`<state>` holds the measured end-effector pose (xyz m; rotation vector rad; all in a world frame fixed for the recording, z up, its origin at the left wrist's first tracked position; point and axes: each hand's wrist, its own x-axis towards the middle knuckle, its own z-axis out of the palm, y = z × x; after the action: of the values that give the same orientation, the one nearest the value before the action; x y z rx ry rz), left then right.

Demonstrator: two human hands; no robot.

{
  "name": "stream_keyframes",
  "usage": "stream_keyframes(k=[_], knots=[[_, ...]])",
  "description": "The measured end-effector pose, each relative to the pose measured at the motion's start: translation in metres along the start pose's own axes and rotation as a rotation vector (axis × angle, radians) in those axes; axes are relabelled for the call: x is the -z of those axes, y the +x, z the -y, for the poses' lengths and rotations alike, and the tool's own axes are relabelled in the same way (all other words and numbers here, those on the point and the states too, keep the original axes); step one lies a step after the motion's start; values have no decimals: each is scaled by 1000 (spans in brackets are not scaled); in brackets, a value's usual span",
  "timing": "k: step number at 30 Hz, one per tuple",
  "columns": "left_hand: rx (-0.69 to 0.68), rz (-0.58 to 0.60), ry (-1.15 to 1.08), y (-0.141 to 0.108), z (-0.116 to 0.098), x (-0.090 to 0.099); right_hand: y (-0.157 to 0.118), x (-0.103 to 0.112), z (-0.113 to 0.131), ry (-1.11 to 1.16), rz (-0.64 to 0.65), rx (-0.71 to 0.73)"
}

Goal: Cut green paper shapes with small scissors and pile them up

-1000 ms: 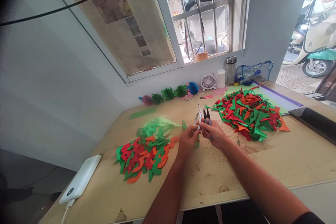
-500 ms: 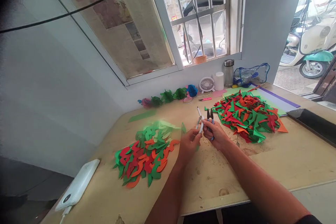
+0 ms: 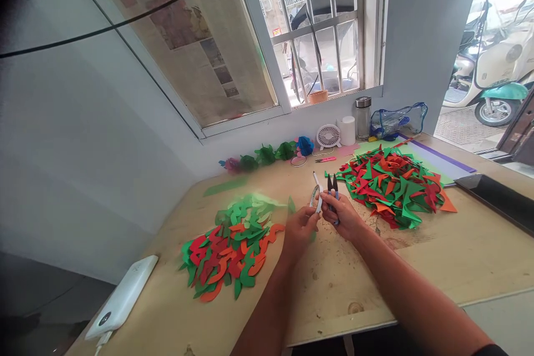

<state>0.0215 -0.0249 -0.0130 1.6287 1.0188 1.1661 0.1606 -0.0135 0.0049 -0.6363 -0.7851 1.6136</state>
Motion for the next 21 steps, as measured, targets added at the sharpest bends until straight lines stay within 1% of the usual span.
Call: stream_keyframes(k=[5, 10, 18, 21], knots=[[9, -73, 48, 0, -5, 1, -1, -2, -2, -66, 18, -12], [8, -107, 81, 1, -10, 1, -2, -4, -2, -117, 55, -20], [19, -151, 91, 1, -7, 2, -2, -3, -3, -131, 46, -62], [22, -166, 65, 1, -7, 2, -3, -5, -3, -138, 65, -70]])
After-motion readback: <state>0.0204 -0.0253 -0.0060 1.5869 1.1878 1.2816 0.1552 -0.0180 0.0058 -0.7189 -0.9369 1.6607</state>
